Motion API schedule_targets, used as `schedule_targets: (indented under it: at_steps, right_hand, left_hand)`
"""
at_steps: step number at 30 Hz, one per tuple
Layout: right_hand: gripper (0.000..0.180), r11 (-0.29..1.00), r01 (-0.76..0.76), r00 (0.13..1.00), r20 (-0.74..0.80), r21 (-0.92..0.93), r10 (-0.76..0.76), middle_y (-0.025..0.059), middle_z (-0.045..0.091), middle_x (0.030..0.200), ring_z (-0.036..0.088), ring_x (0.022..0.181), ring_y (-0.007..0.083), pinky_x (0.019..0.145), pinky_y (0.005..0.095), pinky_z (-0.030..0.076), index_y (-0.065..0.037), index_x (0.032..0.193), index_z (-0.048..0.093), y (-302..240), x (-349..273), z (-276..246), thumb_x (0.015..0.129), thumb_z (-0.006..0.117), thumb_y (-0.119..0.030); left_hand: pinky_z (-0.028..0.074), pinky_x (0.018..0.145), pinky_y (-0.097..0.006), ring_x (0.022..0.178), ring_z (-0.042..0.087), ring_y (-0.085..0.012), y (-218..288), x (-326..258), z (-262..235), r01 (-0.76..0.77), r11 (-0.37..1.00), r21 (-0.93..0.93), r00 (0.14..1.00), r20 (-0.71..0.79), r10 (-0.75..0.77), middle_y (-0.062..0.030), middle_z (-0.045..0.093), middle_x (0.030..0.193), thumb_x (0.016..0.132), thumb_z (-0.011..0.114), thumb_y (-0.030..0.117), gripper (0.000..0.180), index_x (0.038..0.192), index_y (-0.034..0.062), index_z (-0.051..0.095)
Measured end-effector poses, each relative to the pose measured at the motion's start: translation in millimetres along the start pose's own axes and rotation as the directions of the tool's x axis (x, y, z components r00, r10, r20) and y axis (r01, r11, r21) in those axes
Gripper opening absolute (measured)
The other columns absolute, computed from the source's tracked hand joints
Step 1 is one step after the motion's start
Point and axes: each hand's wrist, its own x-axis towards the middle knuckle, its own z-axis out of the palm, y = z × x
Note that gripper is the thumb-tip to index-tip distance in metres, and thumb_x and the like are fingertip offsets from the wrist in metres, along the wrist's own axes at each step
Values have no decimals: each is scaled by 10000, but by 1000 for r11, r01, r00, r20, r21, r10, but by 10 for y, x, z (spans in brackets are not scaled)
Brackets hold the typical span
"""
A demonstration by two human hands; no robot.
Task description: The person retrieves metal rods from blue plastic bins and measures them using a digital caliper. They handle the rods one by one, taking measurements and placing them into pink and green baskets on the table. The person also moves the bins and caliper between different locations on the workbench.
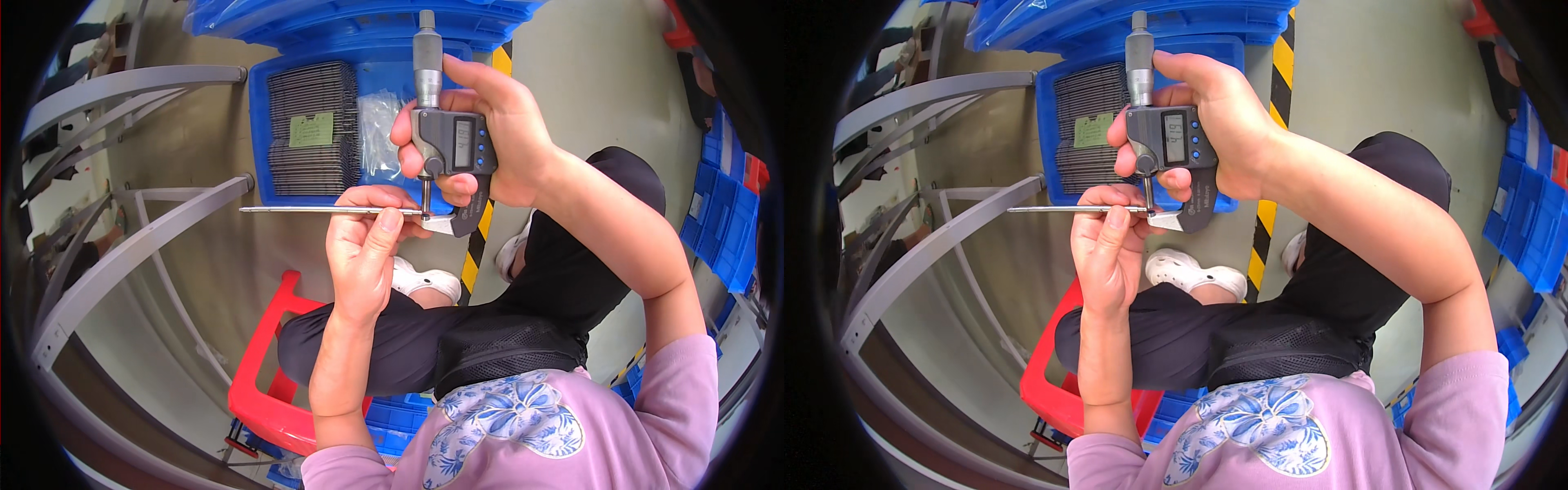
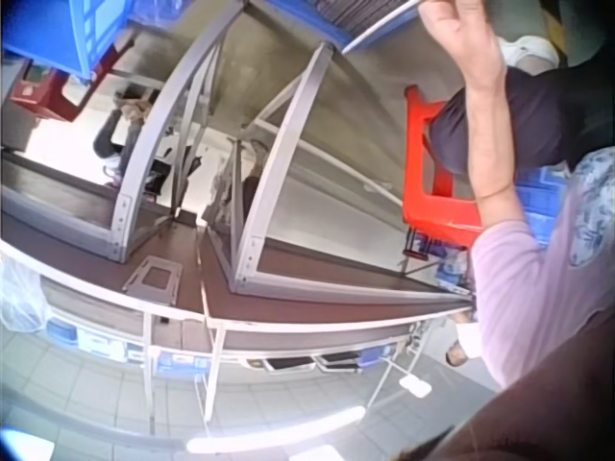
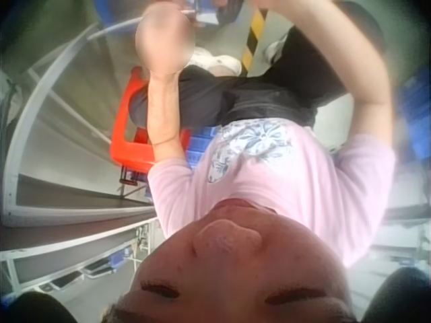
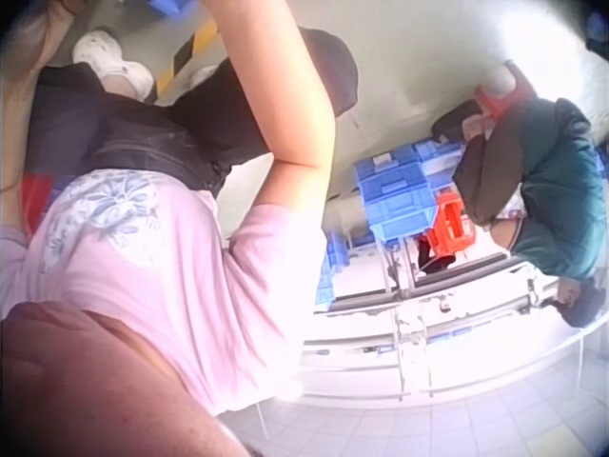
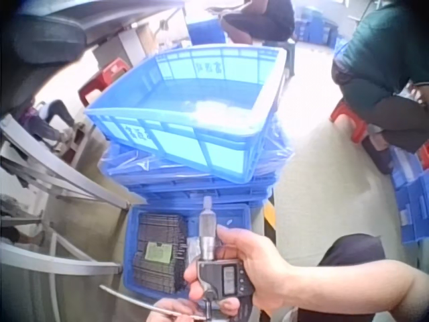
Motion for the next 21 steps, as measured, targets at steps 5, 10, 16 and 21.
schedule_targets:
  at_steps: [5,10,16,21]
  right_hand:
    - [596,1000,23,999,26,5,-23,104,593,696,437,407,116,355,215,323,-4,861,545,25,6,-18,839,283,-539]
    - [591,998,33,999,8,-56,-32,92,594,676,464,430,104,354,204,334,-22,832,559,33,13,-12,818,342,-571]
    - [578,994,45,999,-2,-103,-46,85,592,655,470,436,104,354,205,335,-36,798,568,28,13,-19,803,393,-587]
    - [595,992,59,998,15,-111,-58,85,588,644,446,402,110,369,203,347,-28,794,574,33,22,-26,802,387,-594]
  left_hand:
    - [531,683,-309,806,567,-161,10,-12,19,3,999,34,1000,-13,-3,-111,534,907,867,504,89,128,946,-5,467]
    - [533,678,-310,810,566,-160,8,-23,25,0,999,46,1000,-18,1,-110,532,908,865,505,83,124,943,-6,469]
    - [544,669,-321,816,566,-167,-1,-18,26,16,999,43,1000,-15,-16,-111,527,905,860,507,72,122,944,-8,471]
    - [550,659,-330,821,565,-175,6,-27,16,17,999,35,1000,-22,-17,-114,517,905,848,513,59,135,955,-12,468]
